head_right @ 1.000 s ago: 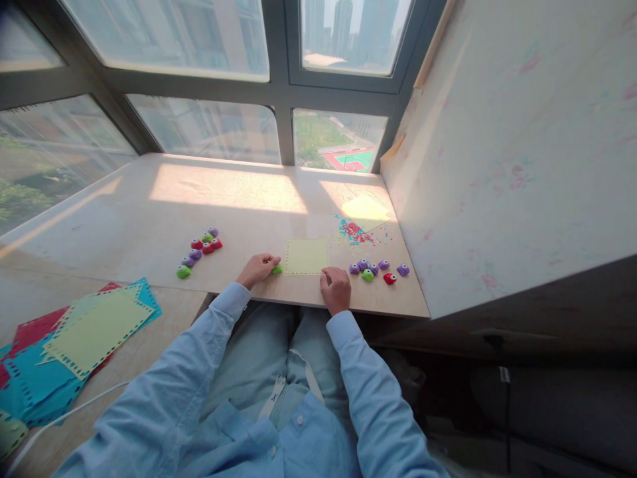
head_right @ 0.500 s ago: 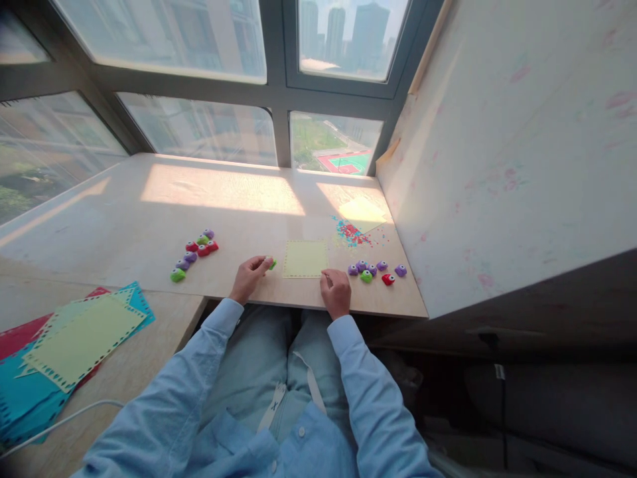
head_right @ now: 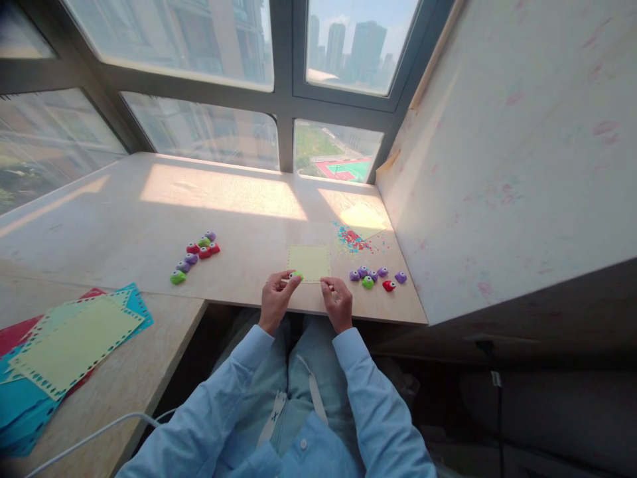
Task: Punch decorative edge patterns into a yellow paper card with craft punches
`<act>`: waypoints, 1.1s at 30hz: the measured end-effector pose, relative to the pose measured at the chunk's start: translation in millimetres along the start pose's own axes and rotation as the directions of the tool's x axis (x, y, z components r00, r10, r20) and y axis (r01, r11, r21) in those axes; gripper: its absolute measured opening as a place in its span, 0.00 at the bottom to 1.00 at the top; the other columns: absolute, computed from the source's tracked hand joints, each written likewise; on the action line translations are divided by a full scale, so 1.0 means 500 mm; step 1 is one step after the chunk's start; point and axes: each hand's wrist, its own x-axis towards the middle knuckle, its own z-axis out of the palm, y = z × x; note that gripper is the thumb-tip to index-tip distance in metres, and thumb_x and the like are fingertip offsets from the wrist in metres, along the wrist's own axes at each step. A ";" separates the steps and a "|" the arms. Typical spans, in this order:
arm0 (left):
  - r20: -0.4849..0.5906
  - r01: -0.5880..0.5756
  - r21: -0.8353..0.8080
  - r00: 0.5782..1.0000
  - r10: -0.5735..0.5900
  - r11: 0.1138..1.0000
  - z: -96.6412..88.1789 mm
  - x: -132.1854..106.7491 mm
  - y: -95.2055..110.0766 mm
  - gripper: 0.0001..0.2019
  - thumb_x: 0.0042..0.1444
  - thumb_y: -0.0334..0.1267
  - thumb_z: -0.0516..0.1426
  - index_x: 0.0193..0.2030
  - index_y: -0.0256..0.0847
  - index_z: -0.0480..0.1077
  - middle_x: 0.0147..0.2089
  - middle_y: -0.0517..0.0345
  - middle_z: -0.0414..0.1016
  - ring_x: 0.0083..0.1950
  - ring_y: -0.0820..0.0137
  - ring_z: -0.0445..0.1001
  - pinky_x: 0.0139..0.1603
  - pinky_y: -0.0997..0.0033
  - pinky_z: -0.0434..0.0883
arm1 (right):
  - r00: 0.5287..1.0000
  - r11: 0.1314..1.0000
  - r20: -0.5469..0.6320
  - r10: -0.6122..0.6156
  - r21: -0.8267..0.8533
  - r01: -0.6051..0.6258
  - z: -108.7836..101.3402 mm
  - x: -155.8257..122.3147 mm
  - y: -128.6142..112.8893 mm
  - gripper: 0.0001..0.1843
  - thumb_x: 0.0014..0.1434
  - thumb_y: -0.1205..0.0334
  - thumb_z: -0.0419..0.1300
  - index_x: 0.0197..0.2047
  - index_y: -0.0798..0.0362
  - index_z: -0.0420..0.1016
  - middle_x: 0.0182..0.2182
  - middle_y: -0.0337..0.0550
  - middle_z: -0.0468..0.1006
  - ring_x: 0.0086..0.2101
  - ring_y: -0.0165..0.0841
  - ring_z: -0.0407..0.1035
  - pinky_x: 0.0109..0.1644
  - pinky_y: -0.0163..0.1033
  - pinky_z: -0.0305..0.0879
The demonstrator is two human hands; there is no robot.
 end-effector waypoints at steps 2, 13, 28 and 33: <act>0.048 0.047 -0.067 0.998 -0.044 0.997 0.028 -0.018 0.000 0.21 0.52 0.52 0.62 0.45 0.39 0.74 0.46 0.47 0.78 0.37 0.69 0.76 0.38 0.70 0.73 | 0.997 0.995 0.056 0.060 0.076 -0.064 0.000 -0.018 -0.015 0.12 0.62 0.55 0.57 0.42 0.51 0.77 0.40 0.47 0.80 0.40 0.38 0.74 0.44 0.43 0.72; 0.113 0.091 -0.212 0.991 -0.068 0.973 0.092 -0.052 -0.010 0.20 0.56 0.51 0.59 0.47 0.38 0.74 0.46 0.47 0.79 0.43 0.64 0.78 0.45 0.64 0.75 | 0.972 0.966 0.085 0.217 0.124 -0.226 -0.017 -0.047 -0.047 0.20 0.60 0.50 0.59 0.50 0.53 0.77 0.48 0.52 0.79 0.46 0.41 0.74 0.47 0.45 0.73; 0.329 -0.381 0.194 0.894 0.306 0.904 0.077 0.002 0.006 0.12 0.65 0.40 0.52 0.41 0.40 0.76 0.42 0.51 0.79 0.45 0.66 0.76 0.50 0.65 0.72 | 0.957 0.957 0.055 0.284 -0.072 -0.280 -0.087 0.021 0.020 0.23 0.56 0.48 0.62 0.50 0.55 0.76 0.41 0.51 0.81 0.38 0.40 0.76 0.44 0.46 0.73; 0.522 -0.611 0.481 0.776 0.355 0.629 0.065 0.075 -0.020 0.21 0.55 0.41 0.62 0.55 0.40 0.70 0.59 0.45 0.71 0.63 0.57 0.66 0.62 0.54 0.64 | 0.965 0.948 0.194 0.178 -0.299 -0.114 -0.124 0.059 0.069 0.19 0.58 0.60 0.56 0.52 0.52 0.74 0.38 0.48 0.81 0.38 0.41 0.76 0.48 0.48 0.71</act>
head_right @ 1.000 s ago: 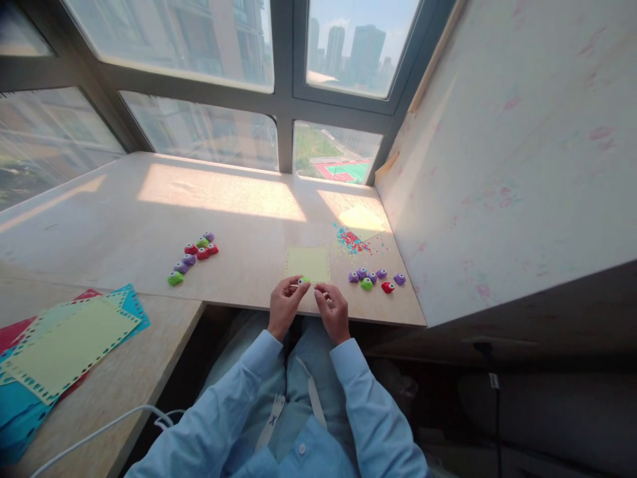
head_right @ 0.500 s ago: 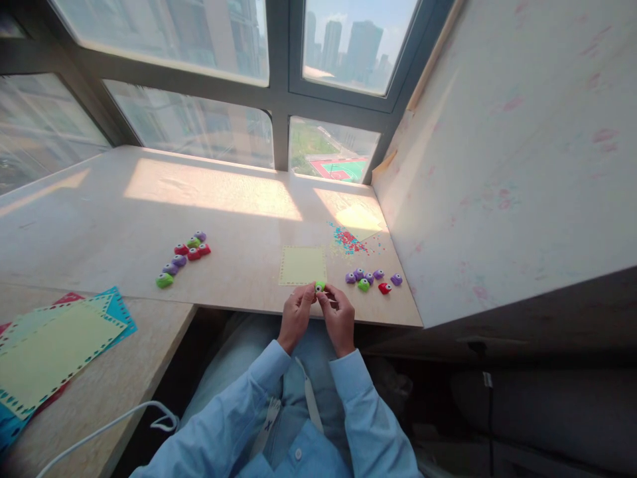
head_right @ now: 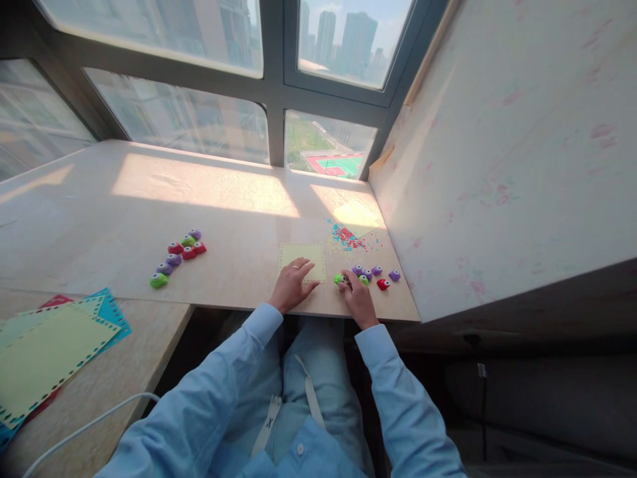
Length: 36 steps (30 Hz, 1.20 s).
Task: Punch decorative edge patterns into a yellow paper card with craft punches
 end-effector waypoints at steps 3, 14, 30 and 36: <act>0.084 -0.023 0.070 0.996 0.017 0.997 0.008 0.009 -0.021 0.21 0.53 0.47 0.64 0.53 0.42 0.72 0.59 0.46 0.71 0.63 0.56 0.66 0.60 0.53 0.64 | 0.993 0.991 0.096 -0.065 -0.114 0.076 -0.006 0.018 0.014 0.17 0.57 0.65 0.54 0.49 0.52 0.75 0.38 0.49 0.81 0.39 0.41 0.75 0.48 0.48 0.70; 0.032 0.032 0.029 0.999 -0.033 0.999 0.020 0.013 -0.036 0.11 0.54 0.46 0.63 0.41 0.45 0.77 0.53 0.52 0.77 0.57 0.61 0.70 0.54 0.58 0.65 | 0.966 0.957 0.194 -0.169 -0.203 0.208 0.005 0.056 0.005 0.16 0.59 0.67 0.54 0.48 0.53 0.77 0.48 0.52 0.79 0.49 0.42 0.72 0.57 0.50 0.66; 0.013 0.023 0.006 1.000 -0.023 1.000 0.019 0.011 -0.036 0.10 0.56 0.47 0.62 0.39 0.45 0.77 0.52 0.53 0.77 0.56 0.61 0.71 0.55 0.57 0.65 | 0.969 0.994 0.229 -0.088 -0.050 0.102 0.006 0.057 0.007 0.18 0.57 0.64 0.57 0.50 0.50 0.77 0.48 0.47 0.80 0.45 0.38 0.74 0.54 0.47 0.68; 0.013 0.035 -0.015 0.999 -0.035 0.999 0.016 0.011 -0.034 0.09 0.56 0.46 0.62 0.39 0.44 0.77 0.52 0.52 0.77 0.56 0.62 0.71 0.55 0.58 0.65 | 0.958 0.988 0.254 -0.132 -0.040 0.147 0.008 0.059 0.001 0.18 0.55 0.67 0.57 0.48 0.50 0.78 0.47 0.47 0.80 0.48 0.38 0.73 0.56 0.47 0.66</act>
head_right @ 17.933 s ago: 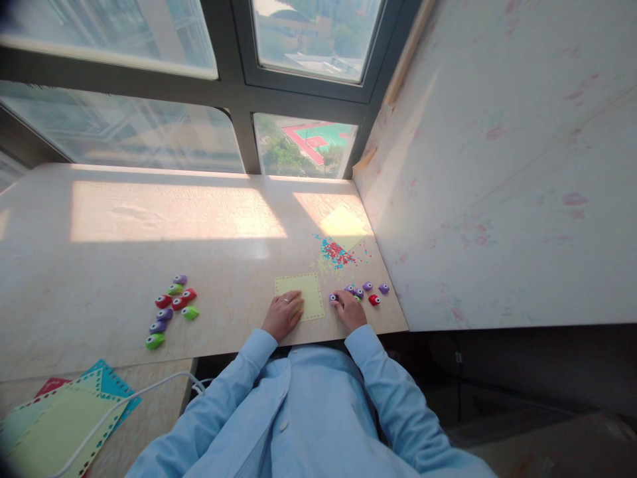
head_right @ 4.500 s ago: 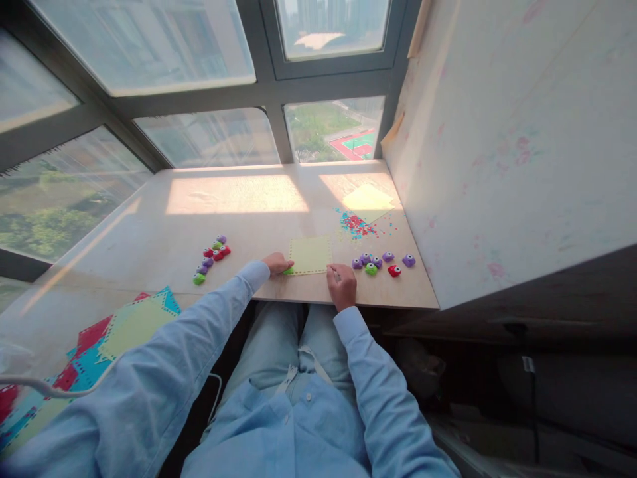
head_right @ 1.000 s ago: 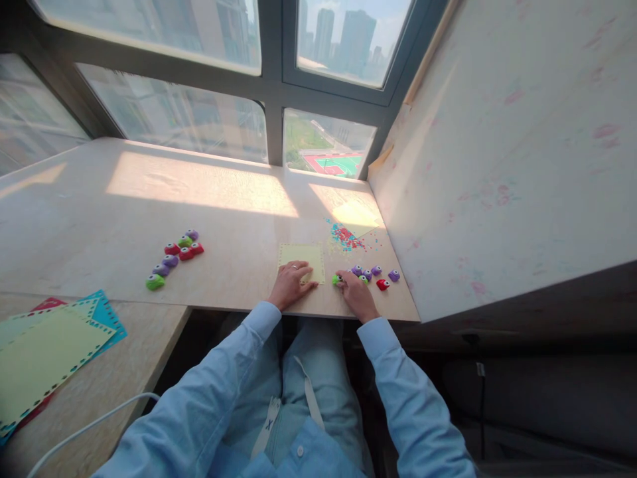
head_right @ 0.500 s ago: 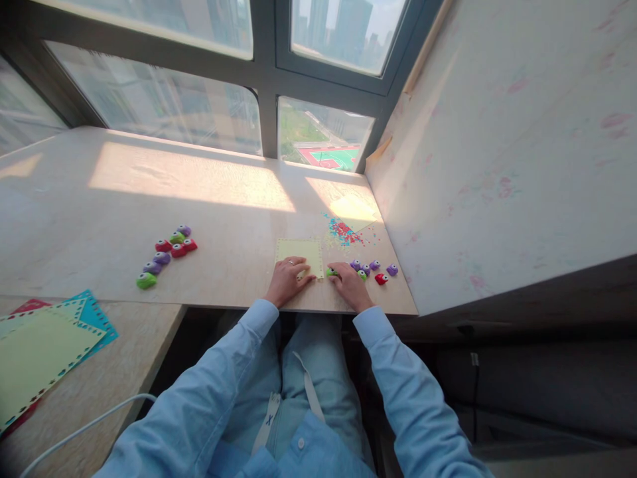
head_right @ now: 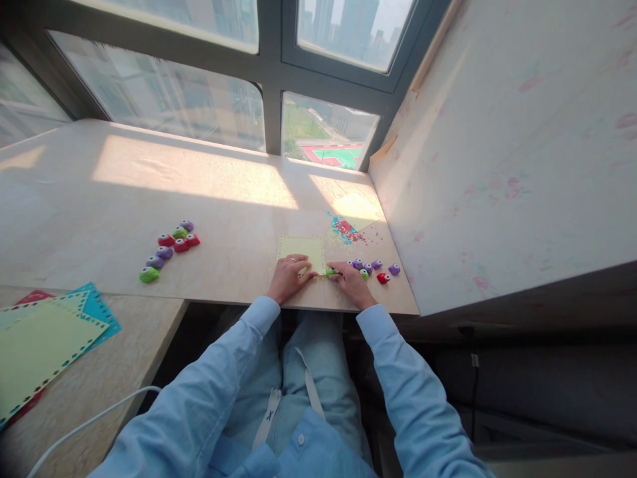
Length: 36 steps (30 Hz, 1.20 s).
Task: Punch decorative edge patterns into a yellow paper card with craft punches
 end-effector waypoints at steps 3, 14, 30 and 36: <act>-0.001 -0.009 0.004 1.000 0.009 1.000 -0.001 0.000 0.001 0.10 0.56 0.46 0.62 0.38 0.44 0.77 0.51 0.52 0.77 0.55 0.61 0.71 0.55 0.58 0.66 | 1.000 1.000 0.004 -0.008 0.010 0.008 0.002 0.000 -0.002 0.18 0.55 0.67 0.57 0.49 0.50 0.78 0.47 0.48 0.80 0.47 0.38 0.73 0.55 0.47 0.66; 0.006 -0.005 0.000 1.000 0.005 1.000 -0.001 -0.001 0.001 0.09 0.55 0.46 0.63 0.37 0.44 0.77 0.52 0.52 0.77 0.56 0.61 0.71 0.55 0.58 0.65 | 0.999 0.997 0.000 0.037 0.064 -0.037 0.001 -0.009 0.001 0.19 0.57 0.64 0.57 0.51 0.50 0.77 0.49 0.47 0.79 0.46 0.38 0.73 0.54 0.47 0.67; -0.004 -0.013 -0.006 1.000 0.013 1.000 0.003 -0.002 -0.002 0.10 0.54 0.46 0.63 0.38 0.44 0.77 0.52 0.52 0.77 0.57 0.61 0.70 0.55 0.57 0.65 | 1.000 0.999 0.011 0.014 0.045 -0.015 0.003 0.002 -0.009 0.19 0.56 0.63 0.59 0.51 0.50 0.77 0.49 0.48 0.78 0.44 0.38 0.73 0.51 0.46 0.69; 0.021 -0.011 -0.003 1.000 0.011 1.000 -0.001 -0.002 0.000 0.09 0.55 0.45 0.63 0.39 0.44 0.77 0.53 0.51 0.76 0.57 0.61 0.70 0.56 0.57 0.64 | 0.997 0.996 -0.032 0.071 0.047 -0.069 0.007 0.000 -0.007 0.20 0.55 0.61 0.61 0.52 0.50 0.77 0.46 0.46 0.80 0.33 0.34 0.73 0.45 0.45 0.71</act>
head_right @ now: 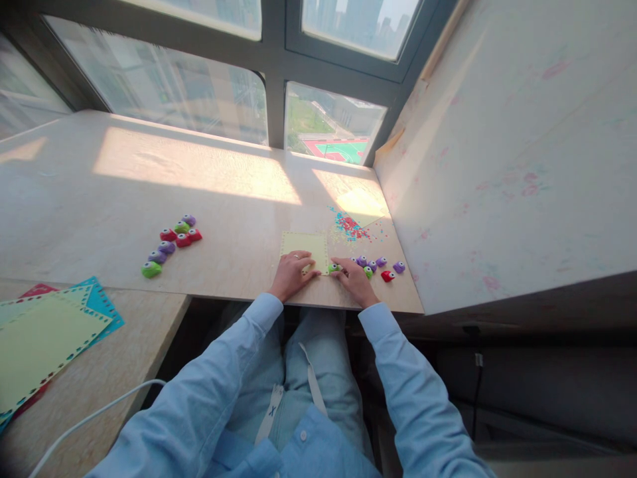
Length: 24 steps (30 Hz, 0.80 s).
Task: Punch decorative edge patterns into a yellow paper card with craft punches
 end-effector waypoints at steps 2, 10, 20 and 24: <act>-0.002 0.004 -0.003 1.000 -0.004 1.000 0.000 0.000 0.000 0.10 0.55 0.46 0.63 0.39 0.44 0.77 0.53 0.51 0.76 0.57 0.61 0.70 0.56 0.57 0.64 | 1.000 1.000 -0.023 -0.001 -0.008 0.001 0.002 -0.001 -0.001 0.19 0.54 0.60 0.61 0.50 0.50 0.77 0.45 0.47 0.80 0.33 0.34 0.72 0.44 0.44 0.71; -0.030 -0.003 -0.019 1.000 0.003 1.000 0.003 -0.001 -0.002 0.12 0.52 0.47 0.65 0.40 0.43 0.76 0.52 0.52 0.77 0.56 0.61 0.71 0.54 0.58 0.65 | 0.992 0.998 -0.108 0.060 -0.009 -0.061 0.009 0.001 -0.018 0.19 0.52 0.54 0.63 0.45 0.54 0.79 0.39 0.48 0.81 0.27 0.33 0.69 0.38 0.43 0.70; -0.021 0.028 -0.035 0.999 -0.029 0.999 0.002 -0.001 0.001 0.14 0.53 0.46 0.64 0.44 0.43 0.76 0.53 0.50 0.76 0.56 0.60 0.71 0.56 0.58 0.64 | 0.984 0.995 -0.145 0.102 0.001 -0.103 0.015 -0.005 -0.031 0.16 0.50 0.50 0.64 0.37 0.53 0.76 0.33 0.43 0.79 0.27 0.33 0.68 0.35 0.40 0.68; -0.039 0.029 -0.043 0.999 -0.030 0.999 0.003 0.000 0.000 0.14 0.53 0.45 0.65 0.44 0.43 0.76 0.52 0.50 0.76 0.56 0.60 0.71 0.56 0.57 0.65 | 0.986 0.996 -0.147 0.081 -0.010 -0.083 0.015 -0.012 -0.033 0.18 0.50 0.47 0.65 0.36 0.53 0.75 0.33 0.44 0.78 0.27 0.33 0.68 0.34 0.40 0.68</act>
